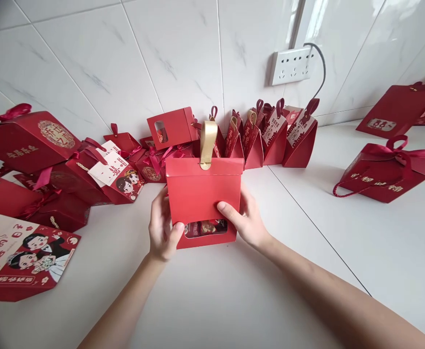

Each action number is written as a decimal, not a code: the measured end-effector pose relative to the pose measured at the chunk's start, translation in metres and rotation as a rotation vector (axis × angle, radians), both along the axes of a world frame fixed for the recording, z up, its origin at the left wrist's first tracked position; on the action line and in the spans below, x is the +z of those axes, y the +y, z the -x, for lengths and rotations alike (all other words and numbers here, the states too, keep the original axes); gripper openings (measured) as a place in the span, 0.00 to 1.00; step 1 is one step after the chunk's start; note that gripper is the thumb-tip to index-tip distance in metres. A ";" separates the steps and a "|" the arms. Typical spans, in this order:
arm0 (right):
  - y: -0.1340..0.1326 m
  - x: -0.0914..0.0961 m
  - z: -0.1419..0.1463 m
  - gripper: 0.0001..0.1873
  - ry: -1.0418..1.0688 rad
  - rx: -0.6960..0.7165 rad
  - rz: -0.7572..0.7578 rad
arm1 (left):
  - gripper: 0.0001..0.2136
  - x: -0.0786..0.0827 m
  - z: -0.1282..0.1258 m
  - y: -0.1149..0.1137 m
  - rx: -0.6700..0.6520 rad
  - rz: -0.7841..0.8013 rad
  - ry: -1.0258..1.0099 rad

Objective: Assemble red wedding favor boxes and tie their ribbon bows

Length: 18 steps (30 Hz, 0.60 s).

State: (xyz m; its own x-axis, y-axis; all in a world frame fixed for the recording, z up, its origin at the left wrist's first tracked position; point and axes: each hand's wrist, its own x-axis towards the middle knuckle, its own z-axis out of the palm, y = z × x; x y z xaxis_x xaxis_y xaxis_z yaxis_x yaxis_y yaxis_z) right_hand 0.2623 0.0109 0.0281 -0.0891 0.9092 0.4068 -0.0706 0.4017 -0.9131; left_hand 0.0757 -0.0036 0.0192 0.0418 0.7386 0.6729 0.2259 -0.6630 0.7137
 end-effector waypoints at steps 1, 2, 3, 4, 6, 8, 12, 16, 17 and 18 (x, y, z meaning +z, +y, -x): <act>-0.001 0.001 0.000 0.20 -0.033 0.011 -0.036 | 0.22 0.000 0.001 0.000 -0.004 0.050 -0.008; -0.002 0.002 -0.001 0.19 -0.070 0.040 -0.074 | 0.18 0.000 0.002 0.000 -0.006 0.104 -0.025; -0.003 0.002 0.000 0.18 -0.108 0.078 -0.112 | 0.15 0.000 0.003 0.001 0.000 0.155 -0.048; -0.004 0.002 0.000 0.17 -0.144 0.115 -0.147 | 0.15 0.001 0.005 0.001 0.012 0.191 -0.072; -0.006 0.003 0.001 0.16 -0.198 0.164 -0.202 | 0.17 0.003 0.006 0.000 0.048 0.206 -0.100; -0.007 0.004 0.002 0.16 -0.219 0.167 -0.236 | 0.18 0.008 0.006 0.000 0.089 0.156 -0.085; -0.007 0.006 0.002 0.16 -0.237 0.158 -0.280 | 0.18 0.016 0.003 -0.002 0.148 0.080 -0.059; -0.005 0.003 0.001 0.15 -0.253 0.182 -0.267 | 0.19 0.016 0.001 -0.003 0.195 0.131 -0.065; -0.004 0.002 0.000 0.15 -0.257 0.187 -0.265 | 0.19 0.015 0.001 -0.003 0.201 0.158 -0.075; -0.002 0.000 -0.001 0.15 -0.260 0.193 -0.268 | 0.19 0.014 0.001 -0.003 0.205 0.191 -0.091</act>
State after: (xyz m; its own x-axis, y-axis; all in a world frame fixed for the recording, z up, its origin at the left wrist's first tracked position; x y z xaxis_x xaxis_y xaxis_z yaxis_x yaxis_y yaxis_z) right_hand 0.2629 0.0088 0.0280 -0.3786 0.7307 0.5682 0.0516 0.6296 -0.7752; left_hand 0.0747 -0.0068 0.0334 -0.1753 0.8392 0.5148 0.2709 -0.4616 0.8447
